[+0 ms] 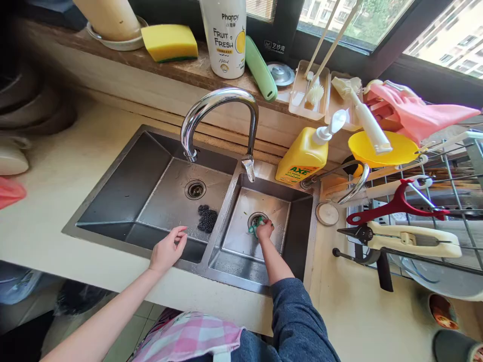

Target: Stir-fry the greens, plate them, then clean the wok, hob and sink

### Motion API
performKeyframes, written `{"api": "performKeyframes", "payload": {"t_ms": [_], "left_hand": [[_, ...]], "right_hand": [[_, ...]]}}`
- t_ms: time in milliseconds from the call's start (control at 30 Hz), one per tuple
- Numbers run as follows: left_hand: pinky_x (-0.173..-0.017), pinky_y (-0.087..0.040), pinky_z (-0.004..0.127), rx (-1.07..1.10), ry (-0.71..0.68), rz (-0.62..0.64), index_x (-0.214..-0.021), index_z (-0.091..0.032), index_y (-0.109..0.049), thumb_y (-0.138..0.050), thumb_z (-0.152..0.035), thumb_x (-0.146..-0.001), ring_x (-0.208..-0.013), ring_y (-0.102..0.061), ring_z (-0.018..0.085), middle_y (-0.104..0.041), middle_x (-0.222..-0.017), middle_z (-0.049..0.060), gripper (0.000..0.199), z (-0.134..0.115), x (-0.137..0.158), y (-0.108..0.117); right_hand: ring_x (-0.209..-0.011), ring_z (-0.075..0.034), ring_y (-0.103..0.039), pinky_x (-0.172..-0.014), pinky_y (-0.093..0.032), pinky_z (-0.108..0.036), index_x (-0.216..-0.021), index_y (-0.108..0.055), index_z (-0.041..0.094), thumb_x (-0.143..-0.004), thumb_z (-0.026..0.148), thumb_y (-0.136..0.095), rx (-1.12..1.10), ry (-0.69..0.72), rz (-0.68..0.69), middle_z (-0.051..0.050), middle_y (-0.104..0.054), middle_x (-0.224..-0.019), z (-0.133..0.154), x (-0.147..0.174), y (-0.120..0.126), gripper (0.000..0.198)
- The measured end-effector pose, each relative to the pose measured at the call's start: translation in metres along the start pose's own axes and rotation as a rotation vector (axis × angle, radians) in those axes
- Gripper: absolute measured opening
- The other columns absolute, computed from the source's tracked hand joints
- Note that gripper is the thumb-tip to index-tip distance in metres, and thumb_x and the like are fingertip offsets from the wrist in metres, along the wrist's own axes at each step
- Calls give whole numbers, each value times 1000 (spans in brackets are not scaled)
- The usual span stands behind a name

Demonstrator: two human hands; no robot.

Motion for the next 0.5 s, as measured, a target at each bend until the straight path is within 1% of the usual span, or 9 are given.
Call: {"api": "performKeyframes", "payload": {"t_ms": [33, 100, 167, 200, 267, 300, 367, 433, 500], "left_hand": [[-63, -44, 24, -3, 4, 0, -112, -25, -53, -43, -35, -87, -62, -62, 12, -71, -92, -2, 28, 0, 0, 0], [-61, -43, 24, -9, 12, 2, -112, -25, -53, -43, -35, -87, -58, -61, 11, -71, -90, -2, 28, 0, 1, 0], [-60, -43, 23, -15, 13, 5, -111, -25, -53, -43, -35, -86, -55, -60, 11, -70, -88, -3, 28, 0, 1, 0], [-60, -42, 23, -18, 11, 7, -111, -25, -53, -43, -34, -86, -55, -59, 11, -70, -88, -3, 28, -1, 1, 0], [-60, -42, 23, -22, 8, 8, -111, -25, -54, -44, -34, -86, -56, -60, 11, -71, -88, -3, 28, -1, 1, 0], [-60, -42, 23, -23, 8, 7, -111, -25, -54, -44, -34, -86, -57, -61, 11, -71, -89, -3, 28, -2, 1, 1], [-60, -42, 23, -23, 10, 5, -111, -25, -54, -44, -33, -86, -59, -62, 12, -71, -89, -3, 28, -2, 1, 1], [-61, -42, 23, -24, 9, 6, -111, -25, -54, -44, -32, -86, -61, -62, 12, -71, -89, -3, 28, -4, 2, 2], [-61, -42, 23, -23, 7, 5, -112, -25, -54, -43, -32, -86, -61, -62, 12, -71, -89, -2, 28, -4, 2, 3]], "right_hand": [[-91, -25, -59, -79, -43, -34, -120, -54, 12, -84, 15, -41, -15, 44, -14, -17, -58, -104, 15, -5, 3, 39], [-104, -26, -54, -85, -41, -34, -126, -50, 15, -86, 16, -37, -44, 165, -37, -17, -53, -118, 46, -10, 10, 42], [-111, -24, -49, -88, -39, -33, -126, -52, 22, -86, 16, -40, -65, 322, -13, -13, -48, -128, 79, -8, 10, 42], [-110, -23, -48, -87, -39, -31, -122, -55, 25, -85, 16, -44, -69, 400, 23, -9, -49, -128, 94, -4, 6, 40], [-102, -19, -51, -82, -40, -27, -109, -63, 29, -80, 15, -51, -59, 519, 118, -4, -55, -119, 116, 4, -8, 35], [-98, -18, -52, -80, -40, -26, -103, -65, 29, -78, 13, -53, -46, 550, 159, -3, -57, -114, 120, 6, -14, 32], [-93, -19, -52, -77, -40, -27, -96, -67, 25, -77, 10, -52, -18, 556, 199, -5, -58, -110, 117, 7, -19, 29], [-94, -21, -51, -79, -39, -29, -100, -65, 21, -79, 8, -46, 2, 530, 190, -9, -55, -114, 102, 7, -13, 31], [-98, -21, -50, -82, -38, -31, -106, -63, 20, -79, 8, -44, 10, 536, 181, -11, -52, -118, 85, 17, -7, 34]]}}
Point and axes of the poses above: each hand's wrist, its own x-axis away from the middle knuckle, its own y-axis out of the back of the hand, z = x × y, the point moved 8 cm from there along -x, towards the middle knuckle
